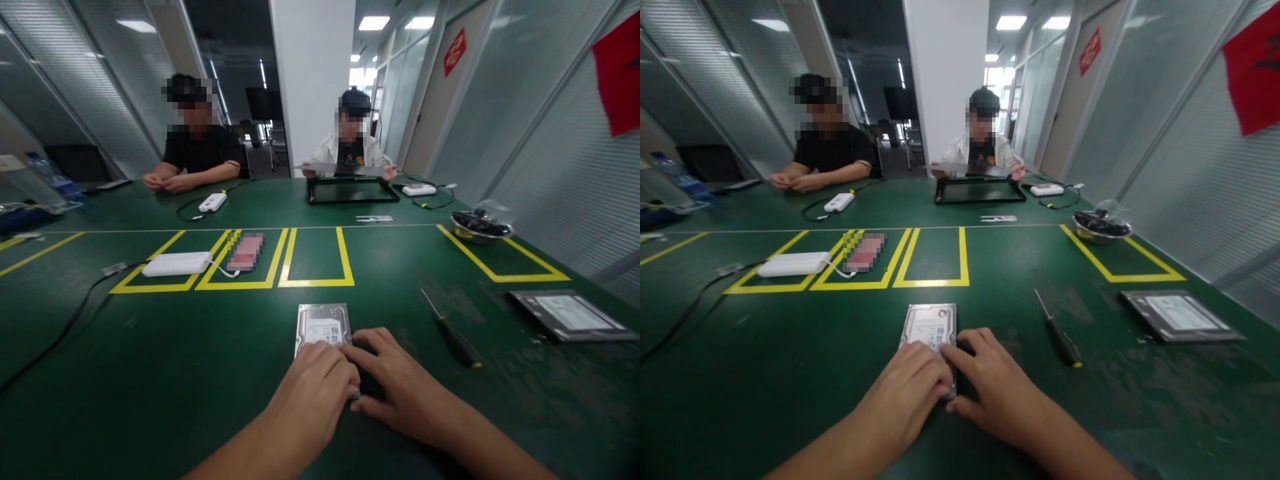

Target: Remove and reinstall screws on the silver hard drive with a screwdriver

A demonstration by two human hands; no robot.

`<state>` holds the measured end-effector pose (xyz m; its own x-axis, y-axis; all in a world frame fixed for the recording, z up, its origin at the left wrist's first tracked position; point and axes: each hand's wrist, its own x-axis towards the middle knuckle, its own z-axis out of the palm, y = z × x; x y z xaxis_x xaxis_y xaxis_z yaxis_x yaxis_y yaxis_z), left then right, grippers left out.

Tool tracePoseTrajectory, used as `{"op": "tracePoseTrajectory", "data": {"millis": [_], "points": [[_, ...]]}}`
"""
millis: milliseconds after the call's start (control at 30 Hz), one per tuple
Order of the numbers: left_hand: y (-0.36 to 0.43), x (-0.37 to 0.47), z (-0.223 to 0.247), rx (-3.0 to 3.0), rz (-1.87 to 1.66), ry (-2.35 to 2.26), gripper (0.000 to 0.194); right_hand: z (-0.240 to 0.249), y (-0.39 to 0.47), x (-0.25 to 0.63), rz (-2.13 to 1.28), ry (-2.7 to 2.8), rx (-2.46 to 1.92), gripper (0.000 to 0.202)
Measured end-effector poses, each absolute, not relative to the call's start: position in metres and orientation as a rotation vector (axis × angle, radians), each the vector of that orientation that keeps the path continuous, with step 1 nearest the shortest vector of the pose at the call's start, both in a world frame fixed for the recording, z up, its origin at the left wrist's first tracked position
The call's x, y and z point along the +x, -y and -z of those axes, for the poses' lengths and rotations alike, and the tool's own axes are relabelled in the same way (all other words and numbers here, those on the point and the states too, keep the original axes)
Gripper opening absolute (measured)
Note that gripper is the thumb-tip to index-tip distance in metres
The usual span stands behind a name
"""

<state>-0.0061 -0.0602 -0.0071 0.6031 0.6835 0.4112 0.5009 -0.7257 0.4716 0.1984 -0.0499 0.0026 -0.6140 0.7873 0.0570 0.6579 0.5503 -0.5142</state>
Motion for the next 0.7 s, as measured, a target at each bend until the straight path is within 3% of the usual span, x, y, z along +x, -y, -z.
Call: {"op": "tracePoseTrajectory", "data": {"millis": [700], "points": [[0.066,0.003,0.011,2.638,-0.763,-1.078,0.007,0.000,0.051,0.198,-0.557,2.555,-1.179,0.065]]}}
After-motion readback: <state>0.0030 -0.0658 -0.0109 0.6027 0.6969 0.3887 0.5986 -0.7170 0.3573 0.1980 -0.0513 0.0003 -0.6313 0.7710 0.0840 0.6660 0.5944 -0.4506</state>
